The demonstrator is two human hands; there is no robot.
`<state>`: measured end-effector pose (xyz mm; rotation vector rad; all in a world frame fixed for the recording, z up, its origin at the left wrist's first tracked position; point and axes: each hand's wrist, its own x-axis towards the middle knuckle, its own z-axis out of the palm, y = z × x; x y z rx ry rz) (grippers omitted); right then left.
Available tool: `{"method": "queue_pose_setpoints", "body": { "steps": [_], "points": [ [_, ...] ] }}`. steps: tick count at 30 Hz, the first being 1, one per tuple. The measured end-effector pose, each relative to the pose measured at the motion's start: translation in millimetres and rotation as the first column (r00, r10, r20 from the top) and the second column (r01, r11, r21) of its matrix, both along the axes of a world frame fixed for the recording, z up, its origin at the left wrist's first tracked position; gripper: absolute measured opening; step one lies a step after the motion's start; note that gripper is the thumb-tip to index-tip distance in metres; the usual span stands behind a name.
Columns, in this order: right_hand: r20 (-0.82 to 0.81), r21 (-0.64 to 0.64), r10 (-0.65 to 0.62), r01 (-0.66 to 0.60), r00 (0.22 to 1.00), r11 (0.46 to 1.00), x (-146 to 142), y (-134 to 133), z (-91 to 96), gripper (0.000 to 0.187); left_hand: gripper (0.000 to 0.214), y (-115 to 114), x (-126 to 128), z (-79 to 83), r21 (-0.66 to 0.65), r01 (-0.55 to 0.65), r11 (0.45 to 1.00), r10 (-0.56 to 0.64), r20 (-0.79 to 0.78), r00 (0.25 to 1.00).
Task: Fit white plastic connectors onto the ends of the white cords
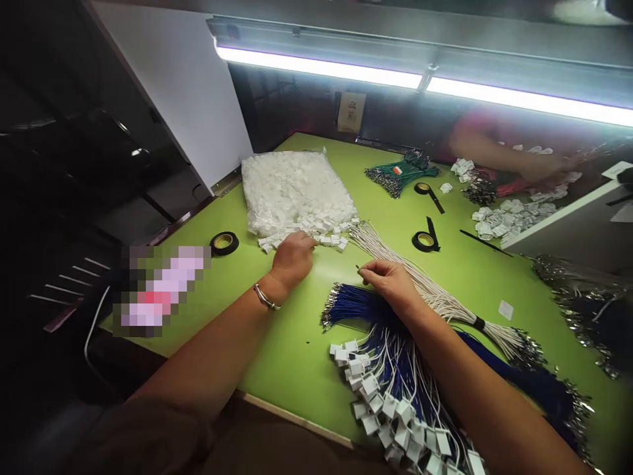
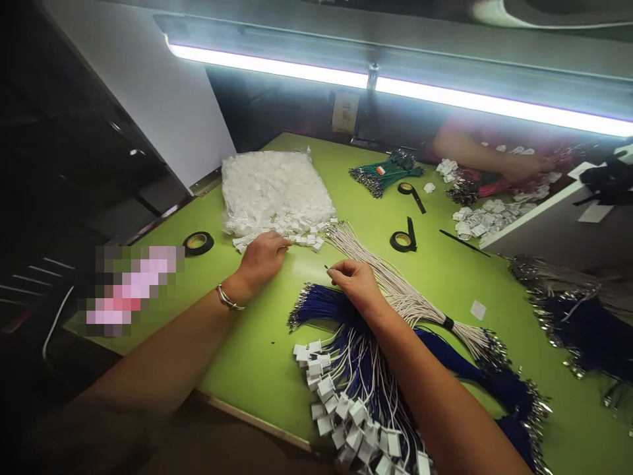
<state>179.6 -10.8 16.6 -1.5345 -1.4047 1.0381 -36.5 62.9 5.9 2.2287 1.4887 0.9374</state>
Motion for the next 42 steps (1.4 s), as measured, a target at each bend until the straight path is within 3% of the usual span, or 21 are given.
{"method": "queue_pose_setpoints", "body": {
  "steps": [3,4,7,10,13,24,27,30,33,36,42],
  "points": [
    [0.051,0.104,-0.045,0.040,0.998,0.994,-0.8,-0.3,-5.1,0.019,0.019,-11.9,11.6,7.7,-0.174,0.110,0.979,-0.045,0.340,0.940],
    [0.080,0.140,-0.057,0.046,0.995,0.989,-1.4,-1.2,-5.6,0.017,0.021,-16.9,17.0,8.9,-0.274,0.209,0.939,-0.051,0.488,0.871],
    [0.170,0.221,-0.065,0.026,0.983,0.975,-4.7,-5.7,-5.5,0.014,0.029,-30.2,32.2,6.9,-0.448,0.518,0.729,0.050,0.789,0.612],
    [0.261,0.299,-0.070,-0.012,0.963,0.954,-8.6,-10.7,-5.4,0.012,0.028,-37.1,40.1,0.1,-0.482,0.649,0.589,0.227,0.869,0.439],
    [0.314,0.354,-0.081,-0.037,0.946,0.934,-11.2,-13.6,-5.9,0.014,0.032,-38.2,40.9,-5.1,-0.496,0.695,0.520,0.315,0.868,0.384],
    [0.446,0.381,-0.059,-0.130,0.893,0.915,-13.7,-17.4,-4.2,0.015,0.032,-33.2,37.4,-9.0,-0.495,0.754,0.432,0.301,0.867,0.397],
    [0.575,0.387,-0.069,-0.197,0.815,0.901,-15.2,-20.2,-1.4,0.019,0.032,-34.8,39.1,-7.4,-0.514,0.726,0.457,0.276,0.858,0.433],
    [0.637,0.370,-0.072,-0.222,0.768,0.902,-17.2,-21.0,-1.3,0.020,0.034,-36.9,41.0,-6.0,-0.516,0.677,0.525,0.172,0.843,0.510],
    [0.539,0.330,-0.038,-0.169,0.842,0.929,-16.3,-18.8,-3.5,0.017,0.034,-38.4,42.9,-5.2,-0.516,0.631,0.579,0.081,0.807,0.585],
    [0.404,0.244,0.021,-0.130,0.914,0.961,-10.3,-14.8,-3.6,0.015,0.031,-39.1,44.5,-5.1,-0.541,0.603,0.587,0.118,0.793,0.597],
    [0.470,0.166,0.053,-0.147,0.881,0.975,-6.5,-12.9,-2.0,0.016,0.030,-41.2,47.7,-6.6,-0.560,0.604,0.567,0.148,0.790,0.595]
  ]
}}
